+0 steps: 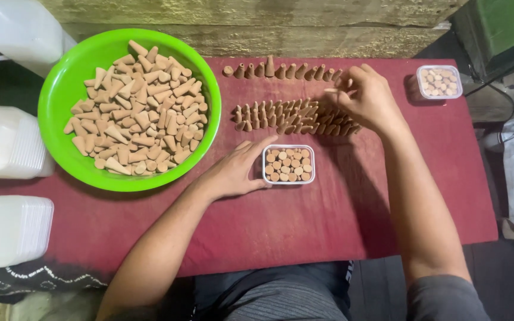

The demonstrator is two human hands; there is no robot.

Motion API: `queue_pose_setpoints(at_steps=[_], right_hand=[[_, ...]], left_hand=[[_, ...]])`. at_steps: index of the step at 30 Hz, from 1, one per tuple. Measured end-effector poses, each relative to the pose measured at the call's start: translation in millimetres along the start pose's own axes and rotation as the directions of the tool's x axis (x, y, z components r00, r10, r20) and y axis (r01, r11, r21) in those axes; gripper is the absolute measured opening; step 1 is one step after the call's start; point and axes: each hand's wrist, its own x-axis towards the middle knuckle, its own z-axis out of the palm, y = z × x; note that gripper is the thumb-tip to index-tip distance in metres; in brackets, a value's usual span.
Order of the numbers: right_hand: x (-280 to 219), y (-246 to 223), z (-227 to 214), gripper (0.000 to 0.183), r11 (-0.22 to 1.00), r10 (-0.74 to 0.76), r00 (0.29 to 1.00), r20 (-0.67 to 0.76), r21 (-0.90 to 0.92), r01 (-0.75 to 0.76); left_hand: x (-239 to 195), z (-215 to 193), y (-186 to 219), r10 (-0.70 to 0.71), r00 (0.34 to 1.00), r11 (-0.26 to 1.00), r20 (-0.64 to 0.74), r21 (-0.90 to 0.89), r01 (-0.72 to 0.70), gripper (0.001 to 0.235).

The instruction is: Packaging incense cones into a small plastic container by hand

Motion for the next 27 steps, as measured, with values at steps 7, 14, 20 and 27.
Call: queue_pose_setpoints(at_steps=[7,14,20,27], right_hand=[[-60.2,-36.8,43.2,0.017,0.900,-0.227,0.973,-0.044,0.373,0.227],[-78.7,24.6,75.2,0.017,0.789,-0.194,0.976,-0.096,0.576,0.213],[-85.3,-14.3,57.7,0.034,0.807,-0.361,0.926,0.109,0.535,0.252],[-86.1,-7.8,50.8,0.034,0.903,-0.313,0.931,0.190,0.363,0.230]], left_hand=[[-4.4,-12.3,22.6,-0.012,1.000,1.000,0.027,0.026,0.011,0.111],[1.5,3.8,19.6,0.113,0.989,0.984,-0.096,0.146,-0.098,0.100],[5.1,15.0,6.7,0.155,0.984,0.966,-0.089,0.220,-0.132,0.084],[7.3,19.6,-5.5,0.222,0.962,0.957,-0.162,0.224,-0.183,0.034]])
